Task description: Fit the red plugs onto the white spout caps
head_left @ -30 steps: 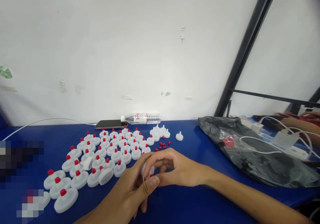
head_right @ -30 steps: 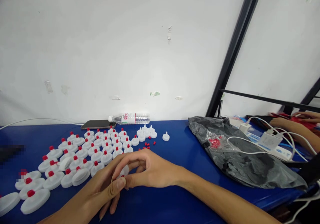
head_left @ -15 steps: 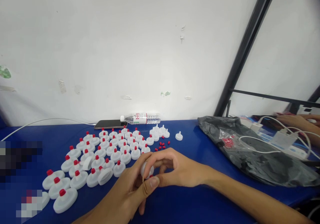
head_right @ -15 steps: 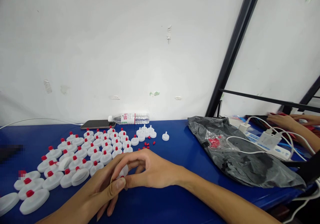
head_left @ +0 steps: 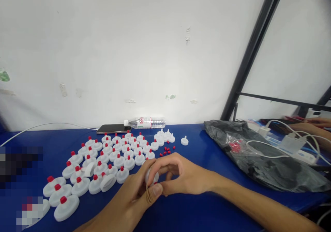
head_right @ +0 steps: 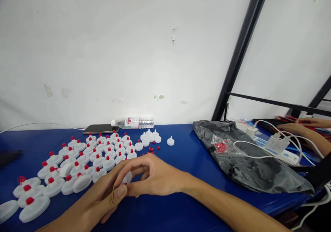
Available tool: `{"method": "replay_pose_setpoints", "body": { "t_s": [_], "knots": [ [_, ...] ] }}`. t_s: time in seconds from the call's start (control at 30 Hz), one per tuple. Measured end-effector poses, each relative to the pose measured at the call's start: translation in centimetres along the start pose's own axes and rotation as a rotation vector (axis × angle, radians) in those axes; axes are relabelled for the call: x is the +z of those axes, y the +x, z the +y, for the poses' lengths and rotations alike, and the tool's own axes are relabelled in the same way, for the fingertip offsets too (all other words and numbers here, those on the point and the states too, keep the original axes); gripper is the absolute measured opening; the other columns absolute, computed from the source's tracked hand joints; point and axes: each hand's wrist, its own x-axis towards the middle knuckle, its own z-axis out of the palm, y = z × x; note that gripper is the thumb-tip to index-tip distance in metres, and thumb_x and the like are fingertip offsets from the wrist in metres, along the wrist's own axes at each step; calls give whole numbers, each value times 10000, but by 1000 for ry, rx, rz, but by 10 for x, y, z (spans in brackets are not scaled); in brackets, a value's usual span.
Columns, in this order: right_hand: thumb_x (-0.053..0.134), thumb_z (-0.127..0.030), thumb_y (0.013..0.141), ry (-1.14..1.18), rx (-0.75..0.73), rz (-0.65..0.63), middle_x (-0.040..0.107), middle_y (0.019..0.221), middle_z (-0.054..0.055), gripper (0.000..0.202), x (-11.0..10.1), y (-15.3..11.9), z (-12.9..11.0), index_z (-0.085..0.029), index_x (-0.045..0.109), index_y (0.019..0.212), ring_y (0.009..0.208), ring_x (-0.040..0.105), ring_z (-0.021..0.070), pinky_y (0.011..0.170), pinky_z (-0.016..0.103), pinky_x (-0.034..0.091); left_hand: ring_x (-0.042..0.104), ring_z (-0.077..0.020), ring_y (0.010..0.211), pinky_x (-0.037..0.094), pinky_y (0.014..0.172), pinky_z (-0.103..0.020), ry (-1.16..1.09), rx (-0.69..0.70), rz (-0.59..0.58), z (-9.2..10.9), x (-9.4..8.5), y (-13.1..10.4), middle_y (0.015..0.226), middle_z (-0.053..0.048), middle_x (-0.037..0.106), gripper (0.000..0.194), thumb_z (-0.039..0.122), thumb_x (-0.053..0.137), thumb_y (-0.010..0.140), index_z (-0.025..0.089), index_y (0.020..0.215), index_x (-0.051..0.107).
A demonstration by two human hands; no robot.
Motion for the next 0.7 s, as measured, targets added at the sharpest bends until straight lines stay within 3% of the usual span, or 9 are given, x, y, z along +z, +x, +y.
{"method": "replay_pose_setpoints", "body": {
  "t_s": [0.17, 0.37, 0.47, 0.7],
  "knots": [
    [733, -262, 867, 36, 19, -3, 659, 1061, 70, 207, 2, -1, 2, -147, 709, 1038, 827, 624, 128, 649, 211, 536, 361, -94, 515, 280, 469, -220, -25, -44, 3, -5, 1, -1, 757, 25, 548, 529, 599, 473, 973, 286, 1399, 469],
    [709, -245, 886, -168, -23, 11, 679, 1086, 48, 177, -1, -2, 2, -175, 720, 1048, 902, 632, 128, 674, 182, 462, 354, -98, 522, 317, 501, -224, 40, -77, 12, -6, 0, -1, 682, 57, 487, 543, 623, 491, 951, 267, 1362, 493],
    [712, -283, 883, -228, -29, 1, 686, 1054, 47, 206, -2, -2, 5, -173, 727, 1058, 887, 636, 139, 701, 205, 479, 374, -91, 505, 288, 487, -208, 38, -117, 14, -7, 1, -1, 609, 87, 425, 584, 617, 505, 948, 239, 1387, 436],
    [711, -332, 885, -258, -17, 19, 687, 1001, 42, 231, -2, -1, 5, -168, 732, 1046, 829, 626, 138, 663, 209, 469, 428, -102, 432, 277, 418, -176, 17, -159, 8, -15, 1, 1, 509, 98, 427, 684, 670, 431, 955, 207, 1445, 319]
  ]
}}
